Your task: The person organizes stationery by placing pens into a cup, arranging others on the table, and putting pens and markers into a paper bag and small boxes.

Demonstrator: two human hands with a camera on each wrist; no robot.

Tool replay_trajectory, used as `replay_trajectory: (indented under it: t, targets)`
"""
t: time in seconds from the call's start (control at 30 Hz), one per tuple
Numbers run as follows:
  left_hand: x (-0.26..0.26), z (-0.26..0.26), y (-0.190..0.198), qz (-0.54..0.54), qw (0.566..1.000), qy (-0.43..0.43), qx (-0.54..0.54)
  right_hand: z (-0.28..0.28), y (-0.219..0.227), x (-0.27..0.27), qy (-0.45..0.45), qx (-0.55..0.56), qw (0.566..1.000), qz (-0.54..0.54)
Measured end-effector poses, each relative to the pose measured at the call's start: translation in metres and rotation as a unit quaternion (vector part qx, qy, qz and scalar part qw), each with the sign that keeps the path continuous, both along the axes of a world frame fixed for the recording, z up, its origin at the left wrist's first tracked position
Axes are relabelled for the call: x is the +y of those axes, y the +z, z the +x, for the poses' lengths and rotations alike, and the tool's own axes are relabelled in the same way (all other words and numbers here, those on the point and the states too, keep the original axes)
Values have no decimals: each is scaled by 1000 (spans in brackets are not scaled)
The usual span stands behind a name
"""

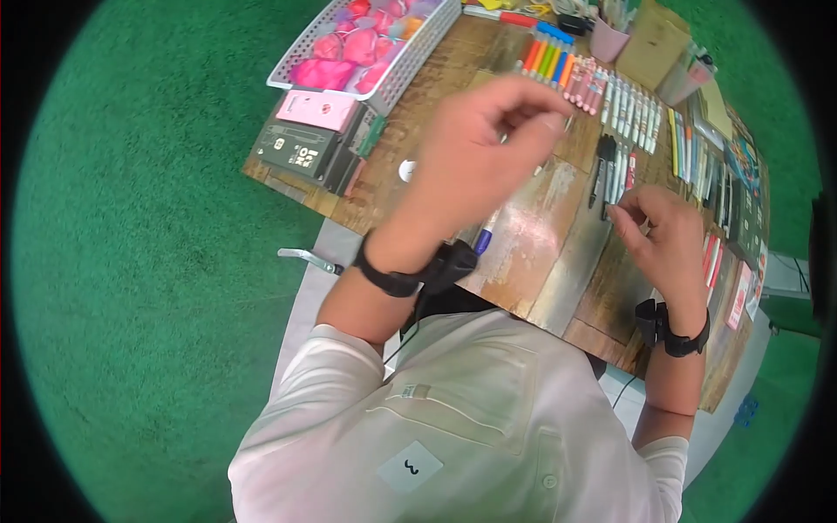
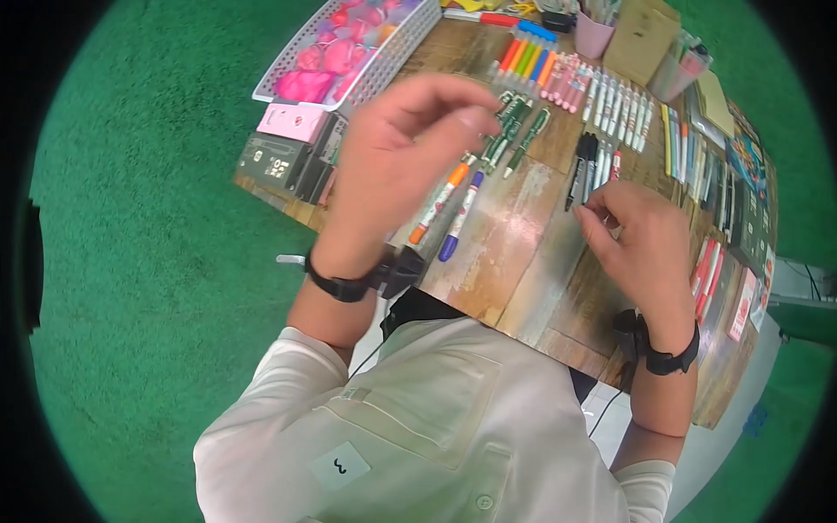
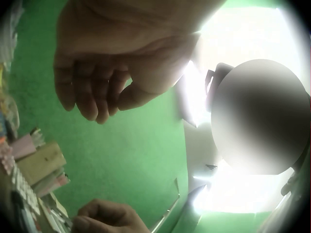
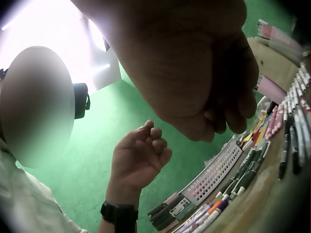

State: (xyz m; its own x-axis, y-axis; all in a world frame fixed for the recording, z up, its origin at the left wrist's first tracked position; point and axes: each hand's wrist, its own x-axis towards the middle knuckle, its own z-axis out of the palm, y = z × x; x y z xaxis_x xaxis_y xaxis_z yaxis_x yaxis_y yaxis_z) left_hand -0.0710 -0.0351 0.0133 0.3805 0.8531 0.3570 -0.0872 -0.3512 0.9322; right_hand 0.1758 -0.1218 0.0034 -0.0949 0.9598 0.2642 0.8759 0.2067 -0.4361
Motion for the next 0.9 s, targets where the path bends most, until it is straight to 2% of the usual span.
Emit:
replay_trajectory:
  t: [0.1, 0.17, 0.23, 0.3, 0.37, 0.4, 0.47, 0.5, 0.57, 0.63, 0.73, 0.77, 0.9]
  targets:
    - [13, -59, 15, 34, 990, 111, 81, -14, 7, 15, 34, 7, 999, 0]
    - [23, -102, 30, 41, 977, 165, 130, -25, 13, 27, 94, -41, 995, 13]
    - [40, -148, 46, 39, 951, 231, 204, -43, 16, 41, 130, -29, 991, 26]
    - [64, -195, 55, 27, 947, 230, 223, -66, 20, 57, 165, -18, 985, 40]
    - [86, -232, 59, -39, 901, 270, 338, -94, 23, 76, 203, 12, 979, -17]
    - [97, -246, 56, -37, 900, 276, 337, -107, 23, 85, 208, 11, 978, -13]
    - [115, -270, 46, -89, 880, 249, 396, -133, 21, 106, 234, 48, 968, -81]
    - [122, -276, 42, -87, 879, 253, 394, -146, 14, 117, 237, 46, 967, -77]
    - [134, -280, 32, -136, 849, 223, 459, -170, -4, 138, 255, 104, 959, -65]
    - [143, -281, 18, -121, 844, 235, 467, -194, -7, 150, 245, 88, 964, -58]
    - [153, -280, 11, -54, 801, 194, 563, -225, -10, 159, 216, 36, 975, -32]
    - [154, -281, 10, -52, 803, 195, 561, -233, -11, 161, 199, -3, 980, -12]
    - [154, -283, -1, -48, 802, 195, 562, -252, -8, 161, 174, -14, 984, -25]
